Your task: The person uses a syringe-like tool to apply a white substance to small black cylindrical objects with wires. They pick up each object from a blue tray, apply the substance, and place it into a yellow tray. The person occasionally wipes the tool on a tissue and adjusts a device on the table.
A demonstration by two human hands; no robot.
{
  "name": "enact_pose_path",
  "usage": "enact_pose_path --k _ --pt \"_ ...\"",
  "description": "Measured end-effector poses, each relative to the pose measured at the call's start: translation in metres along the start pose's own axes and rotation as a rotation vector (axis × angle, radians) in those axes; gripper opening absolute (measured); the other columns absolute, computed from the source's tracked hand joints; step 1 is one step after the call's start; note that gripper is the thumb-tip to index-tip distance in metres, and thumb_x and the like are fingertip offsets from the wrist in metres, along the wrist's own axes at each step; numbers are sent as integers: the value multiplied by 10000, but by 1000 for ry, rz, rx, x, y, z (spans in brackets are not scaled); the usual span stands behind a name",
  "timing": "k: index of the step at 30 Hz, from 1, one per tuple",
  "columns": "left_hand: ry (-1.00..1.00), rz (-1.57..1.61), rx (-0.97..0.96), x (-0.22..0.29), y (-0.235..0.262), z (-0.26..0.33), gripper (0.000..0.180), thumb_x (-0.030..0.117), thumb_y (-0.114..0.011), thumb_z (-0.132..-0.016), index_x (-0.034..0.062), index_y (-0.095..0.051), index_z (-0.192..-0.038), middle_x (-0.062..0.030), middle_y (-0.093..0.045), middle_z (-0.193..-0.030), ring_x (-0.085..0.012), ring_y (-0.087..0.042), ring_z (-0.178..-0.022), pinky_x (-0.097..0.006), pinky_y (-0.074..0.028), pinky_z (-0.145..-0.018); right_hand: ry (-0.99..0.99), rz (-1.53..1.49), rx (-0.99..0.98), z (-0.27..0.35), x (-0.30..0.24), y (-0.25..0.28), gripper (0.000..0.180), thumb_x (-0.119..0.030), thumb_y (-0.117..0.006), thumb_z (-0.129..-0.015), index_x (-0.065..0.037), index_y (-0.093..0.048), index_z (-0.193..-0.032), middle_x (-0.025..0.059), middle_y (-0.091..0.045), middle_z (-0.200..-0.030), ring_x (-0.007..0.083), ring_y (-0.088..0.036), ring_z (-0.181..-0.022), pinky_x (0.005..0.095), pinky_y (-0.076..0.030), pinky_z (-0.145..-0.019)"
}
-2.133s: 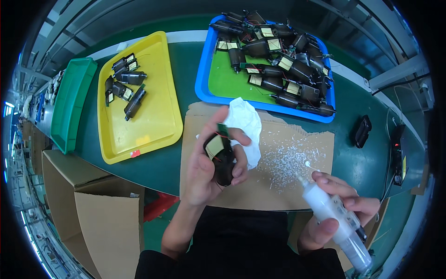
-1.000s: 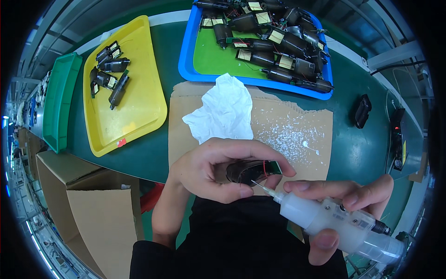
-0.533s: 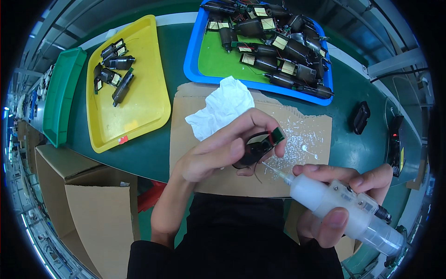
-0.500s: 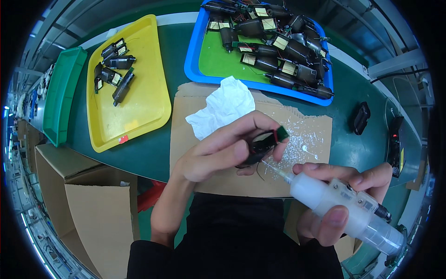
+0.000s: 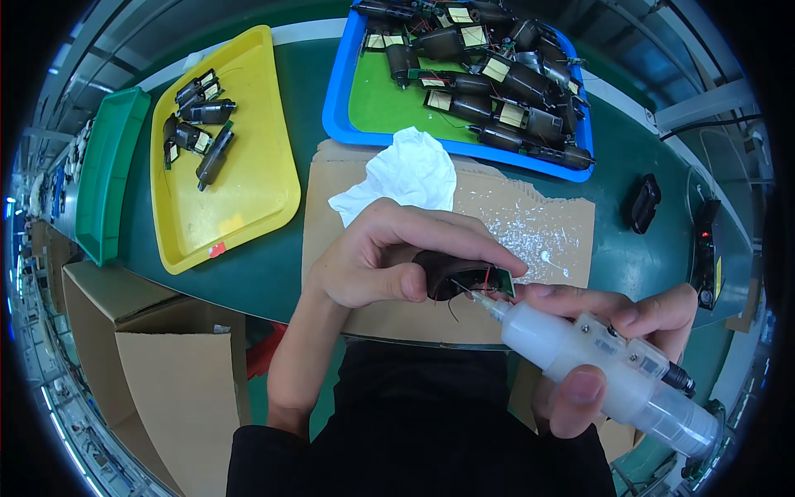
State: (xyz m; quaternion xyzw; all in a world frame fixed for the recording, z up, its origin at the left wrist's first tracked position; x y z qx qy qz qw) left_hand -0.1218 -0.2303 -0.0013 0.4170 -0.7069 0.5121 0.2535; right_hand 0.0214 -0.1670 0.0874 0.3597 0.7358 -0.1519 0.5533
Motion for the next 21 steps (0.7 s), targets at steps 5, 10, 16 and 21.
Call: enact_pose_path --k 5,10,16,21 --pt "-34 -40 -19 -1 4 1 706 509 -641 -788 -120 -589 -1106 -176 -625 -929 -152 -533 -702 -261 -402 -612 -32 18 -173 0 0 4 469 -233 -608 -838 -4 -222 -971 293 -595 -923 315 -659 -778 357 -561 -764" --pt "-69 -8 -26 -2 2 2 695 477 -663 -783 -128 -579 -1115 -158 -607 -893 -117 -467 -609 -246 -368 -561 -111 18 -254 -4 -3 2 471 -213 -624 -829 -14 -220 -965 291 -599 -928 320 -653 -856 354 -537 -823" --pt "-71 2 -47 -2 4 3 687 457 -673 -782 -133 -573 -1119 -157 -603 -882 -109 -455 -590 -236 -358 -540 -109 22 -278 -4 -3 1 480 -199 -646 -816 -21 -224 -961 285 -604 -927 318 -647 -895 353 -524 -845" --pt "-108 -10 -51 -4 5 2 680 448 -678 -782 -134 -573 -1119 -165 -611 -902 -121 -486 -625 -236 -367 -550 -80 65 -287 -5 -1 1 485 -200 -644 -819 13 -229 -950 257 -610 -929 280 -653 -874 323 -533 -830"
Point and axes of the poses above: each hand's wrist, its own z-axis away from the middle knuckle, its own y-axis out of the back of the hand, x = y × z, the point moved 5 cm from there along -z, towards the middle knuckle
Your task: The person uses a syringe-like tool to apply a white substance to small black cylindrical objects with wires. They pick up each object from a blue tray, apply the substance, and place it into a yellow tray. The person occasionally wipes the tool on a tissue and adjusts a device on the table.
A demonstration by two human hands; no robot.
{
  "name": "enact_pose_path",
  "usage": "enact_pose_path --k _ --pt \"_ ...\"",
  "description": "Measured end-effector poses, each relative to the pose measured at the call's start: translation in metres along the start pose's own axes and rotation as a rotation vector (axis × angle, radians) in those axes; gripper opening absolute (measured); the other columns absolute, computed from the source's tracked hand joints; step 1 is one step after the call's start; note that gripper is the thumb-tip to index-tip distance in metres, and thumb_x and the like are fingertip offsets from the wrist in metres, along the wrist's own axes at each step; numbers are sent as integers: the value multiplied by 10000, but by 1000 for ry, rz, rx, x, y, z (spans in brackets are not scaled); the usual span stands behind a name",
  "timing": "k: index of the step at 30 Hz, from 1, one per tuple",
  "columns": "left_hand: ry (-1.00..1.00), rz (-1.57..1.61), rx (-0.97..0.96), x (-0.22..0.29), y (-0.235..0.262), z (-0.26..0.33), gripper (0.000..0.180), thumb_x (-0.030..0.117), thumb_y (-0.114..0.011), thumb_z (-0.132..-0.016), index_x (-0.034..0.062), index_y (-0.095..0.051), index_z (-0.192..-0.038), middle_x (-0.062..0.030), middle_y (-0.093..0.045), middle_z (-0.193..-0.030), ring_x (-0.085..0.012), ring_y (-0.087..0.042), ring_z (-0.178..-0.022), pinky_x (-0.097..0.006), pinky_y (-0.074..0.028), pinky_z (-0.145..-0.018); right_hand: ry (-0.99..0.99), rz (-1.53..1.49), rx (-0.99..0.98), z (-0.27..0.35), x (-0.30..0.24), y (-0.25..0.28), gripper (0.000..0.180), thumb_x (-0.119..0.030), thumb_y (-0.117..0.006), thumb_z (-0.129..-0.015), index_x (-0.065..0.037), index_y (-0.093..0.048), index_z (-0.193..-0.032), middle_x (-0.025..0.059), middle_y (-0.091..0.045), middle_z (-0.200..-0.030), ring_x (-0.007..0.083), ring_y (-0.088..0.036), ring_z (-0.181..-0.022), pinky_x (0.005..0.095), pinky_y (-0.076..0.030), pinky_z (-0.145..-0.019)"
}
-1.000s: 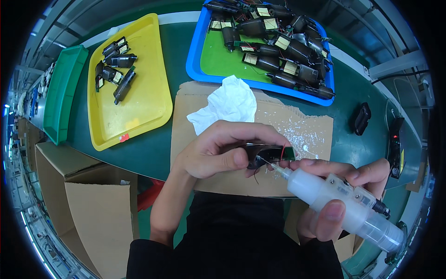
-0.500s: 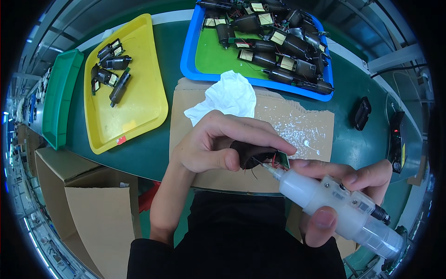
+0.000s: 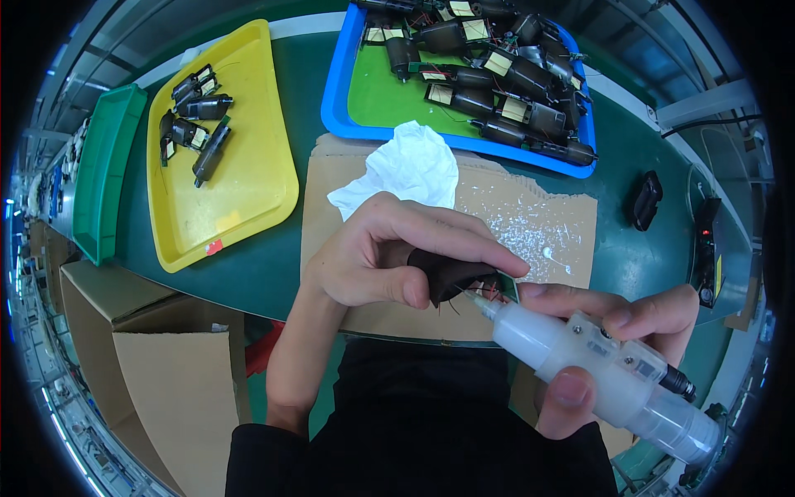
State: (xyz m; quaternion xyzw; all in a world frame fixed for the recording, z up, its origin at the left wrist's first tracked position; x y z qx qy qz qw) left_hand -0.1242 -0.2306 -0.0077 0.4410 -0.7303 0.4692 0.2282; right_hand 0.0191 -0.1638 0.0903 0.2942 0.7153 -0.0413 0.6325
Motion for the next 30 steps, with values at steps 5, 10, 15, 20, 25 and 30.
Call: enact_pose_path --k 5,10,15,20,25,30 --pt "-4 28 19 1 -1 0 668 434 -678 -787 -135 -571 -1119 -176 -617 -923 -124 -500 -640 -233 -371 -552 17 -39 102 5 5 -4 500 -203 -639 -824 52 -224 -936 229 -615 -922 246 -662 -818 277 -547 -790" --pt "29 27 -21 0 2 3 665 429 -677 -791 -140 -569 -1117 -194 -619 -963 -115 -498 -623 -226 -367 -543 42 -98 107 5 7 -4 493 -194 -636 -822 52 -223 -934 228 -615 -918 248 -664 -802 271 -554 -769" --pt "10 61 -15 -1 0 2 661 422 -677 -793 -145 -567 -1116 -200 -621 -970 -113 -495 -618 -230 -367 -545 33 -36 86 6 5 -4 491 -191 -639 -815 46 -222 -926 231 -613 -913 253 -664 -807 273 -556 -763" --pt "-23 56 -14 -2 0 2 652 415 -680 -793 -140 -569 -1118 -207 -626 -995 -150 -543 -713 -254 -409 -628 50 24 52 3 2 -2 494 -207 -644 -812 51 -237 -919 242 -613 -891 257 -668 -780 277 -564 -730" --pt "96 82 -32 -2 2 5 645 405 -682 -792 -138 -568 -1120 -224 -622 -1042 -199 -580 -846 -287 -443 -741 104 -50 176 4 7 -6 487 -209 -638 -816 57 -244 -921 246 -620 -854 257 -672 -739 264 -567 -706" --pt "33 66 -12 -1 0 3 644 405 -679 -793 -139 -569 -1119 -225 -619 -1062 -215 -588 -870 -292 -446 -770 108 -30 209 7 7 -7 469 -207 -627 -825 48 -245 -923 247 -622 -832 262 -674 -716 261 -570 -683"
Point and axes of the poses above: each hand's wrist, its own z-axis away from the middle knuckle, its own y-axis out of the back of the hand, x = y × z, the point moved 5 cm from there along -z, towards the middle knuckle
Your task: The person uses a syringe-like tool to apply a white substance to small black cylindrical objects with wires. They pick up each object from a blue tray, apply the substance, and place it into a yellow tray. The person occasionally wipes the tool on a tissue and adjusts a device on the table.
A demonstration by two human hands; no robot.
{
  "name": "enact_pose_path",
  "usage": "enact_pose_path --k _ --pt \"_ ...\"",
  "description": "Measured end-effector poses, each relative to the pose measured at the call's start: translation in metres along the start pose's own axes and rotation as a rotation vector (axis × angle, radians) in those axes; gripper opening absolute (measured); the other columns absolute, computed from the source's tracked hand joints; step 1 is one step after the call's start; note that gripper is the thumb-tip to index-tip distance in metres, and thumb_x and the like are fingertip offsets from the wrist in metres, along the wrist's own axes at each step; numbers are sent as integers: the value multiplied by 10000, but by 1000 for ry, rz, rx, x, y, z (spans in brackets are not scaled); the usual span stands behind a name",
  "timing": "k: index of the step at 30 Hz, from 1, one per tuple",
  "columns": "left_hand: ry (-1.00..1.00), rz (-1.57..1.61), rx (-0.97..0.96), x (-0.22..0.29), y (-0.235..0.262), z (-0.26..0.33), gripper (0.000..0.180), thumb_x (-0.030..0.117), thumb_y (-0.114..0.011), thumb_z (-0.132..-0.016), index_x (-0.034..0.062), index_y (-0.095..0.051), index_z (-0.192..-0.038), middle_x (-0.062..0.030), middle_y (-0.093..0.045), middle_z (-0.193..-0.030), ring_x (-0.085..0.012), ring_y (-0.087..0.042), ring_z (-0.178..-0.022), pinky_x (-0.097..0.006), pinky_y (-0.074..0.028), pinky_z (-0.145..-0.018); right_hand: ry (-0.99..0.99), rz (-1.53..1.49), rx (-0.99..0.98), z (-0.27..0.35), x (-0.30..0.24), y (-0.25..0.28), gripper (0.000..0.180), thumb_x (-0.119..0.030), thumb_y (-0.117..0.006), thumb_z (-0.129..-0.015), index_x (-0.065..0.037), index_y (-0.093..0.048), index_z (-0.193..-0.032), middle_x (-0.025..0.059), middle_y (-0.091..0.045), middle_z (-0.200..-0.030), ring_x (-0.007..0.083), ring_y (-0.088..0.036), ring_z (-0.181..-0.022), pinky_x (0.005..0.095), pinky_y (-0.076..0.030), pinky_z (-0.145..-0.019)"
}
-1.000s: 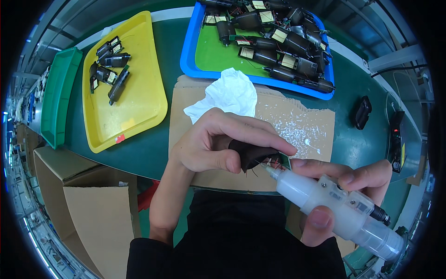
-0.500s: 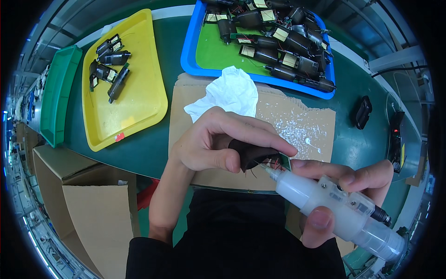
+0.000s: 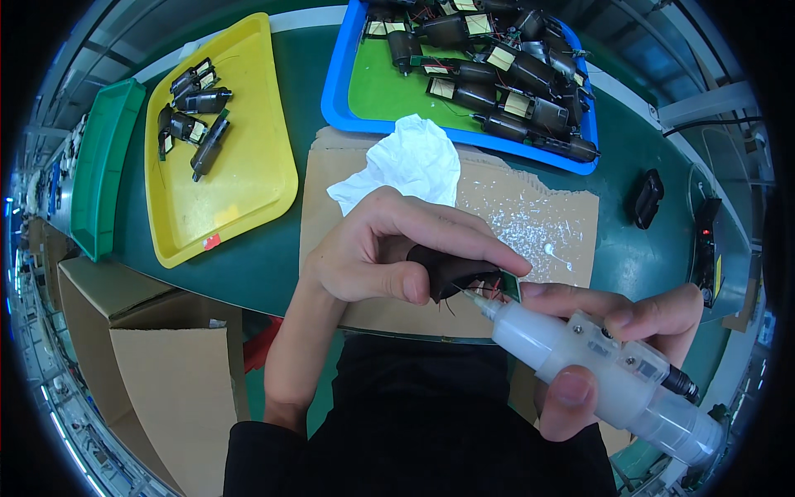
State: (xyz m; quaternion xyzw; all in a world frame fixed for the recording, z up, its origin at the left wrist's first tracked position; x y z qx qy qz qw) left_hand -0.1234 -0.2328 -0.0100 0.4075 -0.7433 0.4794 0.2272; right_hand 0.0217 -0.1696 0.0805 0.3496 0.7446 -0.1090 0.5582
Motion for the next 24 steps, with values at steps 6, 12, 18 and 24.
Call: enact_pose_path --k 6,12,18,24 --pt "6 -36 83 2 -2 -3 724 497 -661 -778 -188 -595 -1001 -248 -614 -866 -270 -598 -736 -342 -467 -646 12 -9 9 -1 -1 0 440 -202 -604 -835 45 -249 -921 259 -620 -812 271 -676 -710 270 -576 -658" --pt "-1 -37 106 2 -1 1 722 498 -662 -778 -186 -597 -999 -255 -617 -879 -272 -605 -740 -344 -471 -649 -5 -74 48 -1 0 -4 436 -198 -606 -831 37 -251 -923 270 -620 -806 275 -676 -691 271 -578 -645" --pt "30 53 -35 1 -2 0 635 384 -690 -786 -147 -565 -1112 -241 -611 -1086 -274 -596 -982 -349 -449 -879 -10 -37 69 -1 -4 -5 437 -199 -616 -827 29 -256 -926 270 -625 -823 264 -678 -693 255 -573 -634" --pt "30 65 -44 0 -1 -1 623 369 -690 -790 -147 -562 -1115 -242 -608 -1094 -281 -596 -994 -357 -448 -888 -59 -39 96 0 -4 -4 440 -202 -618 -827 23 -255 -931 270 -628 -839 260 -677 -696 257 -572 -645"
Point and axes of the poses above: each hand's wrist, its own z-axis away from the middle knuckle, its own y-axis out of the back of the hand, x = y × z, the point moved 5 cm from there along -z, towards the middle knuckle
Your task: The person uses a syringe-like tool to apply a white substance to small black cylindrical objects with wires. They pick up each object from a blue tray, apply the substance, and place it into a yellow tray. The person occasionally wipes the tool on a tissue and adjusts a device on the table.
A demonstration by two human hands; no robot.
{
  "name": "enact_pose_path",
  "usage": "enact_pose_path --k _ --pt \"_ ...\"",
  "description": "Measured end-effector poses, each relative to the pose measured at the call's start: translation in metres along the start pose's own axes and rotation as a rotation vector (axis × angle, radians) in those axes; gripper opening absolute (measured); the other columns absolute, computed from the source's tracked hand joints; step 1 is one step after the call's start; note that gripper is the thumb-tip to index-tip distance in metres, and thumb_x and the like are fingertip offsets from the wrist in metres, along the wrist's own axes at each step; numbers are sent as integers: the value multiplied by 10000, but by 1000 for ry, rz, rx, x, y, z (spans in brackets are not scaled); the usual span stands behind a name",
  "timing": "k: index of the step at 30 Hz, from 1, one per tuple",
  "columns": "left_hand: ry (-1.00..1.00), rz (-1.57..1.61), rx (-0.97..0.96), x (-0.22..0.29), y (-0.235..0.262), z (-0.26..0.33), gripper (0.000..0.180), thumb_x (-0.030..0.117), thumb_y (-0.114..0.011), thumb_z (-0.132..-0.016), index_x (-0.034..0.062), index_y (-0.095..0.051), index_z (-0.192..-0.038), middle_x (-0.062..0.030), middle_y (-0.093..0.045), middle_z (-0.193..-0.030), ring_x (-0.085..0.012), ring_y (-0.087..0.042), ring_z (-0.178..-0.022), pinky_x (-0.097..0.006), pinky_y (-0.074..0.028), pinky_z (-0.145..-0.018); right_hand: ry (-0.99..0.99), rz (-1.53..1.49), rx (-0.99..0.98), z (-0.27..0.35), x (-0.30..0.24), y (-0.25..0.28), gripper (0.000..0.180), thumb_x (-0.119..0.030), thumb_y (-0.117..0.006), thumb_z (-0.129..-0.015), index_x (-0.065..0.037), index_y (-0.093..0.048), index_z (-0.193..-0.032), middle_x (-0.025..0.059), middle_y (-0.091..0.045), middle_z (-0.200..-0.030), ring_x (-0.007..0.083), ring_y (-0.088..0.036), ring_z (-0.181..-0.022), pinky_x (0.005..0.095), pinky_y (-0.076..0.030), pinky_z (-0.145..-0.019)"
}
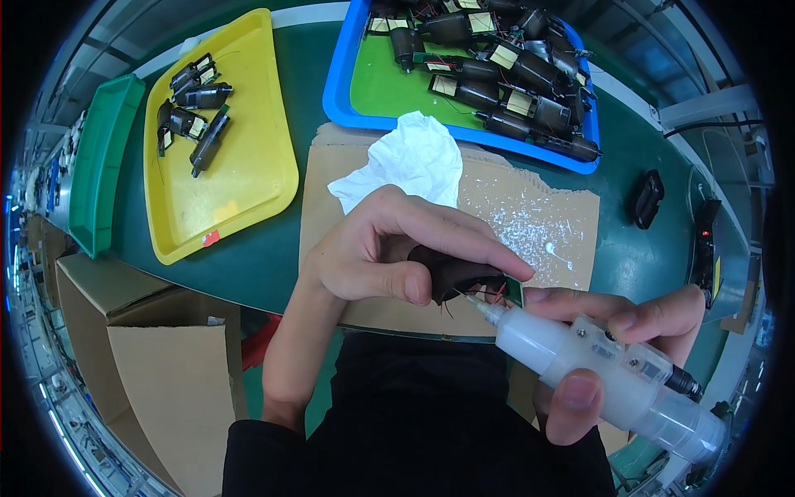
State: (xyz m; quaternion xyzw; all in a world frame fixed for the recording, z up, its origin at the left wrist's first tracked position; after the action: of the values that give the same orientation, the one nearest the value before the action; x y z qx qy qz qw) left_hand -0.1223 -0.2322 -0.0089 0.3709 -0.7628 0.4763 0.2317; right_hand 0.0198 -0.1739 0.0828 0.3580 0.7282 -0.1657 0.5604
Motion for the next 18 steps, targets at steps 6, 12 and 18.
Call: enact_pose_path --k 6,12,18 --pt "-3 -14 16 1 0 5 629 384 -685 -794 -146 -565 -1113 -241 -607 -1096 -275 -596 -998 -358 -451 -885 -19 -3 -48 2 1 2 437 -184 -622 -824 20 -250 -931 270 -626 -844 258 -675 -737 281 -572 -681" --pt "59 11 -12 -2 1 3 634 402 -680 -796 -135 -571 -1115 -224 -616 -1083 -245 -603 -950 -323 -458 -839 -88 -8 -43 3 -3 3 460 -218 -628 -832 18 -246 -932 264 -626 -856 263 -671 -746 290 -570 -701" --pt "-9 -53 30 -1 1 4 630 405 -672 -806 -127 -568 -1127 -203 -625 -1075 -204 -597 -889 -287 -456 -780 -6 -2 -89 2 0 1 464 -255 -614 -848 6 -239 -930 250 -623 -876 266 -669 -762 304 -572 -709"
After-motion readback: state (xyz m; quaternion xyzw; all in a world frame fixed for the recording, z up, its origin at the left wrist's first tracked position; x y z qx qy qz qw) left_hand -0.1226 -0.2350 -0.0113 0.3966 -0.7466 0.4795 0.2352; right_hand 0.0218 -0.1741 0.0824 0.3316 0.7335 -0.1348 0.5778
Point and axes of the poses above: each hand's wrist, its own z-axis away from the middle knuckle, its own y-axis out of the back of the hand, x = y × z, the point moved 5 cm from there along -z, towards the middle knuckle
